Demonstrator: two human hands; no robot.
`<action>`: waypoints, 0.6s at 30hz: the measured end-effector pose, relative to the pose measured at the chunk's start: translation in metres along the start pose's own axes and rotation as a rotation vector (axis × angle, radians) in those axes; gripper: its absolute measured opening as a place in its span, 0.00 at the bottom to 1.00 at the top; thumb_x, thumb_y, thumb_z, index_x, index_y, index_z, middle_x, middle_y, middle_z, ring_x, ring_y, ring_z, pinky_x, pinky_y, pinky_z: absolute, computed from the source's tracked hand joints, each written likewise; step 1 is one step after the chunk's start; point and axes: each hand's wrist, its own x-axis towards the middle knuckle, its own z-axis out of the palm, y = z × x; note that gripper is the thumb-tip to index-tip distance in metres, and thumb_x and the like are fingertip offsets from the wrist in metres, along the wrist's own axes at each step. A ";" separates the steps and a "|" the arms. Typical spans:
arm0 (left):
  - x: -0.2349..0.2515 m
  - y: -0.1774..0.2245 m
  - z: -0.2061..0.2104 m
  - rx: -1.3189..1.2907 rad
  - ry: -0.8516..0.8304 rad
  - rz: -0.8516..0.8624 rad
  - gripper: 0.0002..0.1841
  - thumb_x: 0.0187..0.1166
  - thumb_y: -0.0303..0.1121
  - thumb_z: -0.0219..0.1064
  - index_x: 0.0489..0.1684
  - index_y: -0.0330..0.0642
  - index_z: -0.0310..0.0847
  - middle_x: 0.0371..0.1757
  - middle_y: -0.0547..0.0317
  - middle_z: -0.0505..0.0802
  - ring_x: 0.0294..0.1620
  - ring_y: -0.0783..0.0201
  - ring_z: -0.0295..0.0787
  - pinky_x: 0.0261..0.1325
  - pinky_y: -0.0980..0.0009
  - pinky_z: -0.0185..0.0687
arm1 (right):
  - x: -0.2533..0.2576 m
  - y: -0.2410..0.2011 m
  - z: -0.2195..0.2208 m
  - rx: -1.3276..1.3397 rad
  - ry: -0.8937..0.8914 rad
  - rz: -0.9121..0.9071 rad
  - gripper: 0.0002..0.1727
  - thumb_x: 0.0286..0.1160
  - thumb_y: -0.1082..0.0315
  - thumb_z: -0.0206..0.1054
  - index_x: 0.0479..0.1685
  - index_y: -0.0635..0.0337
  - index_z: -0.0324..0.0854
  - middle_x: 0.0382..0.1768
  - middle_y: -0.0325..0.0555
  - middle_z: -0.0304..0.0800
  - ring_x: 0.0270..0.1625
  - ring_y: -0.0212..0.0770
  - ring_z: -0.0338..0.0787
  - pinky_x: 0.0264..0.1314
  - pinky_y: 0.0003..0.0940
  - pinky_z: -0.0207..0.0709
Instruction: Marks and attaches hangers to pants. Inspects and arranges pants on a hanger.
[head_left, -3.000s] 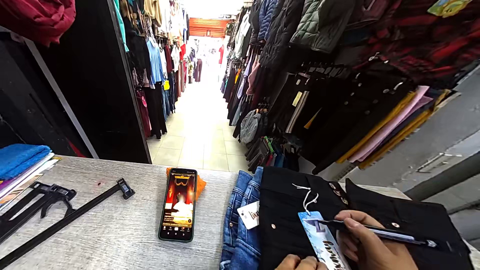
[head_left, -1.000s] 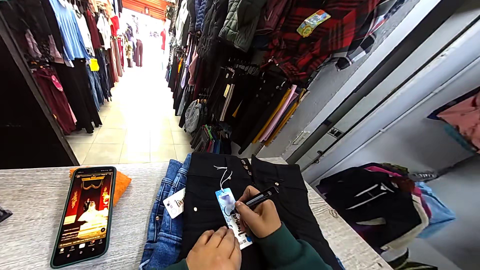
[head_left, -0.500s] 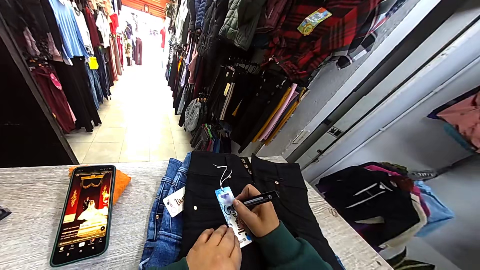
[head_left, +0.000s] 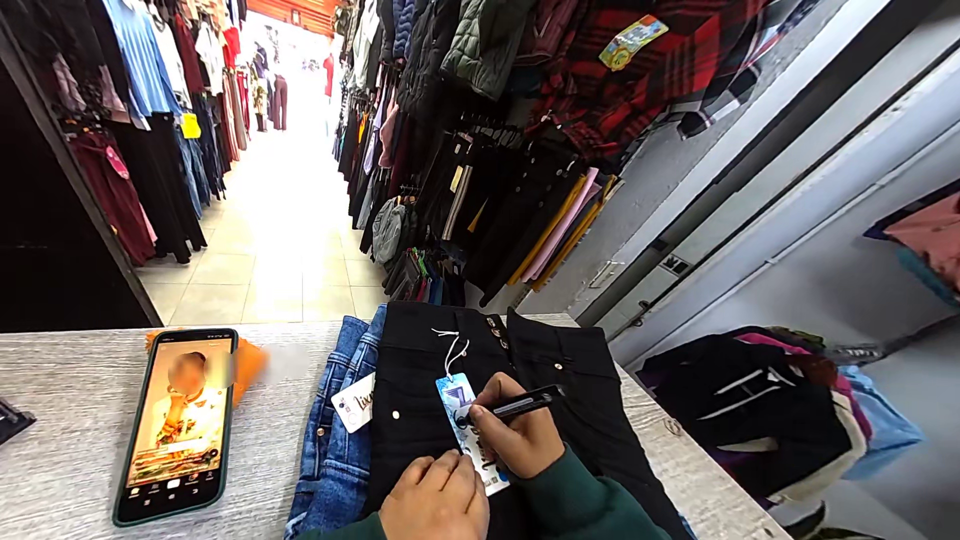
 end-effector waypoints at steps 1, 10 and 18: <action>0.000 0.001 0.001 -0.027 -0.022 -0.008 0.15 0.81 0.35 0.64 0.57 0.37 0.90 0.64 0.49 0.94 0.70 0.51 0.89 0.66 0.54 0.85 | -0.002 0.002 -0.003 0.018 0.042 0.003 0.04 0.71 0.64 0.67 0.35 0.53 0.79 0.20 0.29 0.82 0.16 0.25 0.78 0.17 0.26 0.75; 0.008 -0.017 -0.006 -0.809 0.020 -0.255 0.14 0.86 0.31 0.62 0.56 0.28 0.86 0.49 0.41 0.94 0.48 0.55 0.94 0.56 0.60 0.89 | -0.002 -0.015 -0.022 0.584 0.115 0.008 0.13 0.67 0.46 0.78 0.42 0.38 0.86 0.08 0.25 0.71 0.04 0.20 0.67 0.05 0.17 0.65; 0.017 -0.016 -0.034 -0.944 -0.160 -0.515 0.13 0.83 0.33 0.66 0.55 0.33 0.86 0.41 0.46 0.94 0.26 0.62 0.89 0.34 0.65 0.86 | -0.005 -0.020 -0.012 0.671 -0.147 -0.083 0.12 0.76 0.48 0.70 0.46 0.42 0.87 0.20 0.28 0.86 0.13 0.20 0.78 0.12 0.17 0.73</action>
